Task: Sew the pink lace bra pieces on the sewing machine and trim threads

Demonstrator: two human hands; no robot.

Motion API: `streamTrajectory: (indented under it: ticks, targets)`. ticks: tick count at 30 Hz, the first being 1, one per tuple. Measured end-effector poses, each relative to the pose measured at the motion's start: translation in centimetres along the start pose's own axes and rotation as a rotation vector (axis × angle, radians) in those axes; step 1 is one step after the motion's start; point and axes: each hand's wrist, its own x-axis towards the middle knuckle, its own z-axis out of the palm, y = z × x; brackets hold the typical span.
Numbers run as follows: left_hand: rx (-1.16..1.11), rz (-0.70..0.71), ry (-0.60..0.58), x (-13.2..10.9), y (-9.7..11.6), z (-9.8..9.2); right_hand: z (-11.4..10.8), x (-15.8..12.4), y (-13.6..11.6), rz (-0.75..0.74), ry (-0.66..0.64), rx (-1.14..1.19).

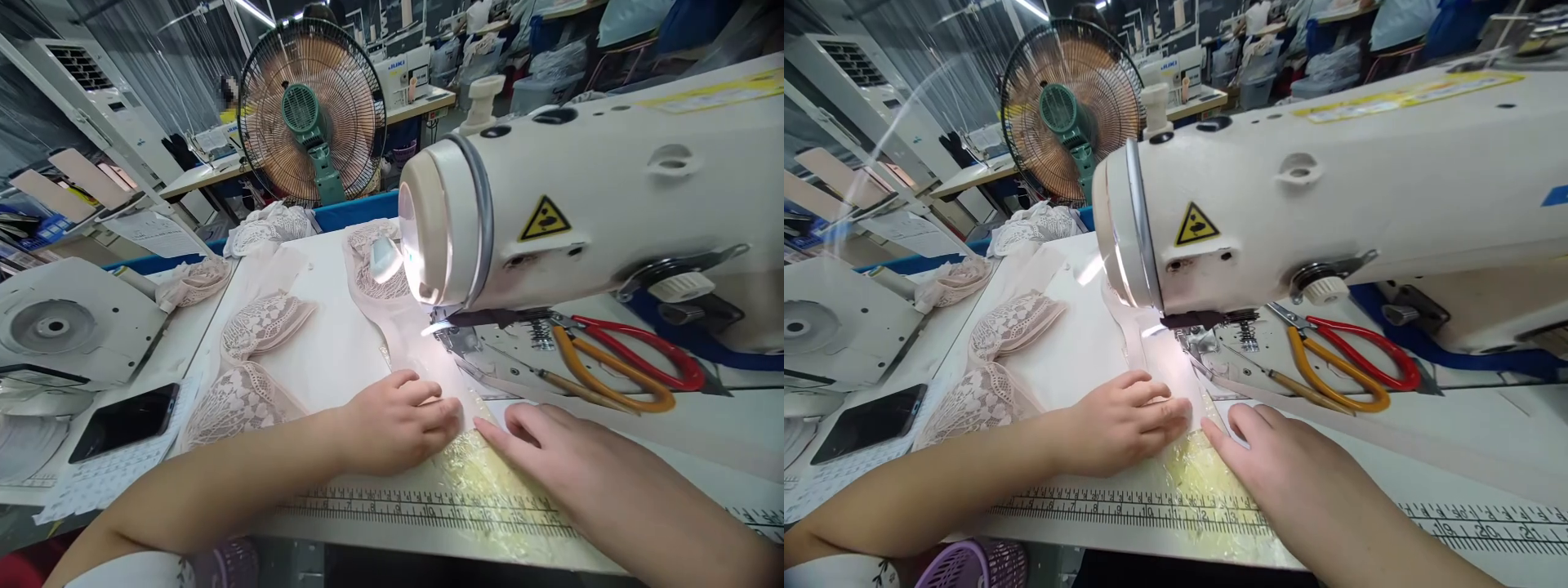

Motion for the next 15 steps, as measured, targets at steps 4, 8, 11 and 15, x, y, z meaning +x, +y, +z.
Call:
streamTrajectory:
  ticks: [4, 8, 11, 15]
  targets:
    - [-0.032, 0.012, 0.033, 0.1, -1.1, 0.4, -0.4, 1.2, 0.0, -0.036, -0.064, -0.136]
    - [-0.044, 0.012, 0.014, 0.1, -2.1, 0.7, -0.3, 2.2, 0.0, 0.0, -0.042, -0.234]
    - [-0.043, 0.025, -0.018, 0.1, -2.8, 0.6, 0.3, 2.7, 0.5, 0.001, 0.001, -0.261]
    - [-0.02, 0.033, -0.056, 0.3, -3.7, 0.4, 0.4, 3.5, 0.9, -0.01, -0.006, -0.333]
